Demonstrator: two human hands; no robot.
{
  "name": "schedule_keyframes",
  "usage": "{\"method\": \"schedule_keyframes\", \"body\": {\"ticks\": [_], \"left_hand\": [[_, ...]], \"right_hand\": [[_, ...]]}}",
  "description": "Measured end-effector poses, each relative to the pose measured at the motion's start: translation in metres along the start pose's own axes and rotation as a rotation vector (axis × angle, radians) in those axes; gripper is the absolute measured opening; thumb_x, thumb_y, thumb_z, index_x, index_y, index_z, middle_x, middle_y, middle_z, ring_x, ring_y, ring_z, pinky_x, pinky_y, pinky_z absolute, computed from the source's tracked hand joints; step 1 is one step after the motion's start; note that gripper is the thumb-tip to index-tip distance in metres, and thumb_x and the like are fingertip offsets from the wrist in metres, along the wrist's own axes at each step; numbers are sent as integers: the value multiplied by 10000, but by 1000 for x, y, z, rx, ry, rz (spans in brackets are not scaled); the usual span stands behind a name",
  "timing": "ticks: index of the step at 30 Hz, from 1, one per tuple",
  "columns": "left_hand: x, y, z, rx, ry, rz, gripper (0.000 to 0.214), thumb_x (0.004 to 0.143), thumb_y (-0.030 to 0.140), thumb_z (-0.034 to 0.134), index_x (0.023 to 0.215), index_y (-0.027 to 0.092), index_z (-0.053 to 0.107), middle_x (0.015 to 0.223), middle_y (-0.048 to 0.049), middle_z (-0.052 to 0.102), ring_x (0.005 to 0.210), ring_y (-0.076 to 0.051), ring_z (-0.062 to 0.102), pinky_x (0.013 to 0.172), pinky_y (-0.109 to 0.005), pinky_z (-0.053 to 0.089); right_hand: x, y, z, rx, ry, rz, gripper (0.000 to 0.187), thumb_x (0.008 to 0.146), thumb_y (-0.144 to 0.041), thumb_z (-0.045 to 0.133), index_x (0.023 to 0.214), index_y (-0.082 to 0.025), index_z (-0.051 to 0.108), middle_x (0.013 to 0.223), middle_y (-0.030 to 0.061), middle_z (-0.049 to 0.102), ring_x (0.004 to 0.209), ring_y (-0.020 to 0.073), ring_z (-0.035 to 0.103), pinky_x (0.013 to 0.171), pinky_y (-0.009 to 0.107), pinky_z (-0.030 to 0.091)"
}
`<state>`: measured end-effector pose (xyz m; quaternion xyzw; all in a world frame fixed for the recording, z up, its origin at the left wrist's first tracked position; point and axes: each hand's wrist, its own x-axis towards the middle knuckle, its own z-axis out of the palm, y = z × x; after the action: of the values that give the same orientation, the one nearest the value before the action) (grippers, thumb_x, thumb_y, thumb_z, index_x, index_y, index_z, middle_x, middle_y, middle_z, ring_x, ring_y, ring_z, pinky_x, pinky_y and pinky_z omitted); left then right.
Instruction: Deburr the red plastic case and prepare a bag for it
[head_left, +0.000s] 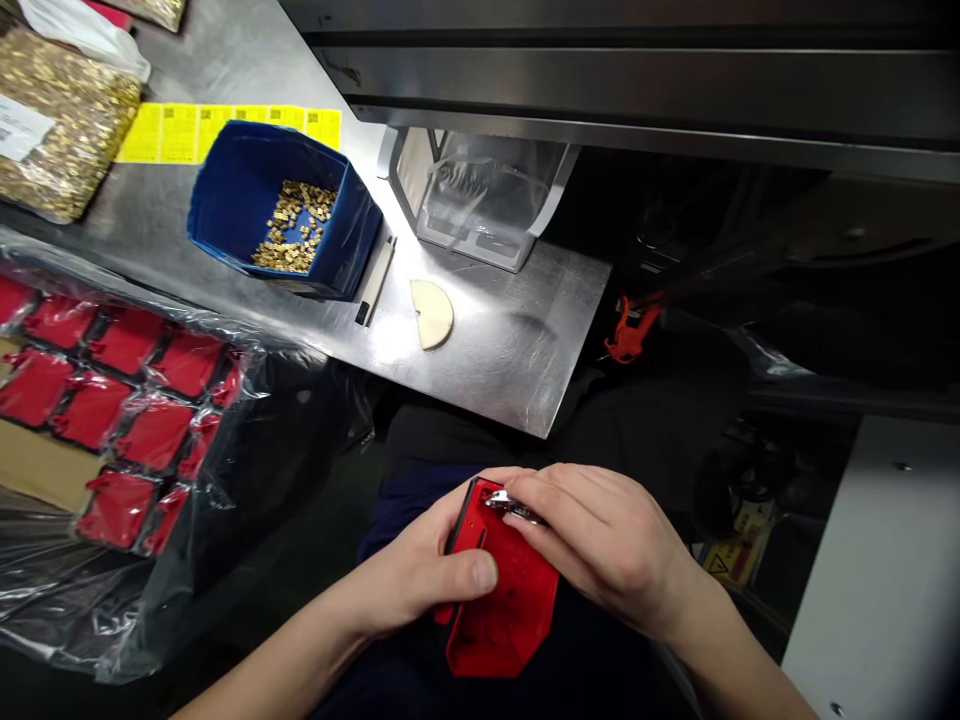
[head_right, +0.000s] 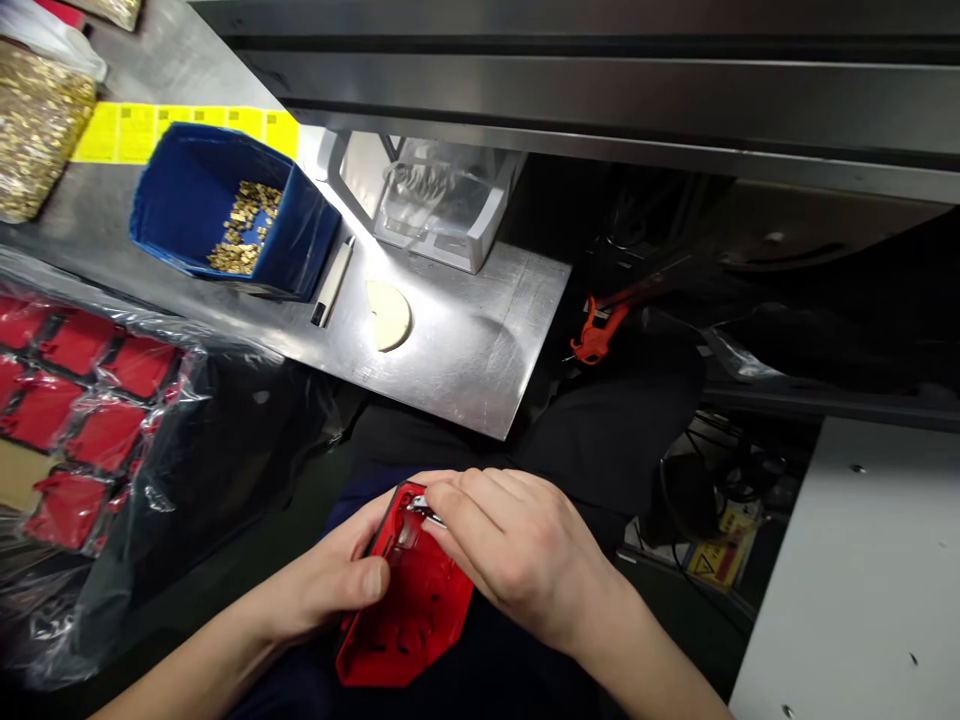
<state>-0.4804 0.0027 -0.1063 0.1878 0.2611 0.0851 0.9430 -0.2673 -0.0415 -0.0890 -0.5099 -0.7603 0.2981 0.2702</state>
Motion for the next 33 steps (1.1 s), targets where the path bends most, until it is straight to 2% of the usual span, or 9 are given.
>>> {"method": "schedule_keyframes", "body": {"ticks": [7,14,20,26,28,30,33], "left_hand": [[1,2,-1,18,-6,-8,827,836,545,788,1515,250,419,1349,-119,609,1165,-286,612,943,-364,458],[2,0,-3,25,0,-12,868,828,566,784,1540,261,394,1403,-124,577,1207,-314,588,1005,-402,433],[4,3,-4,65,-9,-18,938,816,584,787,1574,264,336,1402,-125,578,1218,-323,574,996,-398,436],[7,3,-4,46,-15,-9,888,834,575,773,1556,233,384,1338,-123,611,1169,-297,587,989,-387,442],[7,0,-6,22,-24,-21,878,828,570,781,1542,219,409,1294,-119,632,1098,-267,609,939,-360,460],[6,-2,-7,9,-24,-51,871,823,561,791,1535,220,423,1235,-105,658,1022,-232,629,878,-324,474],[3,-3,-8,11,28,-99,914,797,571,811,1545,234,408,1283,-116,661,1105,-270,642,942,-358,475]], "right_hand": [[2,-1,0,-50,11,-40,190,980,-97,617,1167,-89,648,1021,114,756,881,213,712,813,355,583],[0,1,2,-186,13,-119,222,937,-78,657,1159,-66,647,893,86,714,777,209,653,680,372,544],[3,3,2,-169,24,-137,181,935,-69,652,1115,-72,653,892,91,721,760,204,638,636,365,515],[1,5,1,-135,3,-142,193,945,-60,632,1138,-58,651,930,118,740,777,221,673,646,362,532],[0,7,0,-35,1,-105,205,958,-69,622,1160,-80,656,956,100,748,802,202,690,693,339,556],[-1,14,1,90,72,10,193,969,-99,629,1153,-132,674,976,65,755,833,172,705,749,296,571],[-3,31,9,207,321,383,141,961,-229,683,1100,-215,698,944,16,745,770,139,698,715,252,574]]}}
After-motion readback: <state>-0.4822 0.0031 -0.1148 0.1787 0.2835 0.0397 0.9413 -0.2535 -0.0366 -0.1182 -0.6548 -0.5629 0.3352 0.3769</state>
